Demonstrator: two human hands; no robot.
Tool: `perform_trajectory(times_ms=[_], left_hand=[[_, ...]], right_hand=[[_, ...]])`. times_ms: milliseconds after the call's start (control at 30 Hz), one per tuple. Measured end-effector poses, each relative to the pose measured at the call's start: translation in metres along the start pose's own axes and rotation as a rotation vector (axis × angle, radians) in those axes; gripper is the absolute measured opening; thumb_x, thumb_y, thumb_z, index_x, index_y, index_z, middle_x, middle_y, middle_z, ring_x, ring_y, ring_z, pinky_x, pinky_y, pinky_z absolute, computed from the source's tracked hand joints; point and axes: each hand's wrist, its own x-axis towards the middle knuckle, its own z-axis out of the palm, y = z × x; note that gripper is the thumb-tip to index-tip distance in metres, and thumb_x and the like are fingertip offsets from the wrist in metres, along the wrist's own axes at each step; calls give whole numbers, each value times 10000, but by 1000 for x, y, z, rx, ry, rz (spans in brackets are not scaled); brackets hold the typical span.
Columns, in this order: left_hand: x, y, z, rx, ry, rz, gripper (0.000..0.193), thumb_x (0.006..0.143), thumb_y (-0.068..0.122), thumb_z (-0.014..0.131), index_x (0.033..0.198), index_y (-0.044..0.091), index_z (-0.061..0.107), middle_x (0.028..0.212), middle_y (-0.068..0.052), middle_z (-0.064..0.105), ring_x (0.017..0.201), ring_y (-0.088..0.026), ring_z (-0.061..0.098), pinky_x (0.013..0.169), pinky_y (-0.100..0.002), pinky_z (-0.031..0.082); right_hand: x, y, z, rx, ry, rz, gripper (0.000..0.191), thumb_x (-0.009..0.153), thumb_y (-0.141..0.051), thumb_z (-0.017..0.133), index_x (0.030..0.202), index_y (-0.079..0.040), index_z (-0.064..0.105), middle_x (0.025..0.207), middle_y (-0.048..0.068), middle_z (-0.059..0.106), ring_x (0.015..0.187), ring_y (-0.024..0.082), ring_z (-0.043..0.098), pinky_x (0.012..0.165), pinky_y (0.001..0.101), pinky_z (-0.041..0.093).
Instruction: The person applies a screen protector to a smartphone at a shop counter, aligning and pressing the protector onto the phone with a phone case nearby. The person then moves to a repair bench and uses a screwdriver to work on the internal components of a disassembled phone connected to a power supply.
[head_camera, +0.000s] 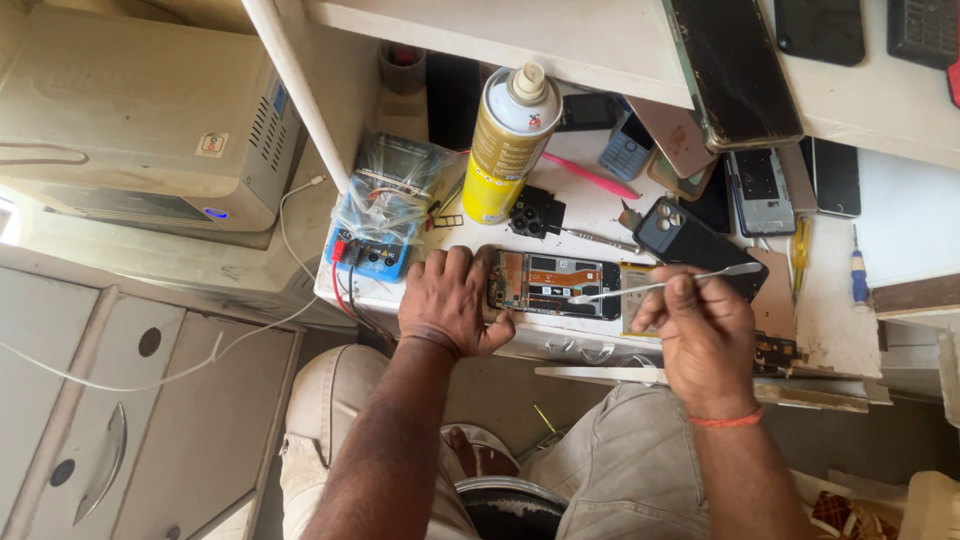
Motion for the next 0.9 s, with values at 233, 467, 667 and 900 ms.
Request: perform_trajectory(times_ms=[233,467,667,900], left_hand=[[-1,0,-1,16,2,17,976,640,612,640,1459,91,541,1044,-112,564,953,-308,547,782,-461,451],[-2,0,0,17,7,15,948,629,612,643,1429,108,568,1032,-106,560,964,-307,544,781,-462,452],[-3,-2,1,7,6,10,942,614,610,648,1411,113,576,1037,-96,558,970,-298,540,774,-462,453],[-4,-5,2,-2,8,16,937,621,611,652,1409,109,574,1037,-93,554,972,-293,535,772,-458,451]], right_hand=[[-4,6,44,-389,-80,-73,280,1097,-239,572,1158,17,670,961,81,709,889,132,698,846,298,622],[2,19,87,-584,-86,-133,219,1071,-175,580,1107,26,658,1044,100,747,901,144,752,817,283,640],[5,23,94,-733,-97,-149,190,1055,-158,598,1075,22,658,1040,101,749,877,143,770,776,272,640],[4,25,96,-769,-108,-169,193,1059,-166,597,1055,20,652,1048,97,751,889,139,769,769,272,625]])
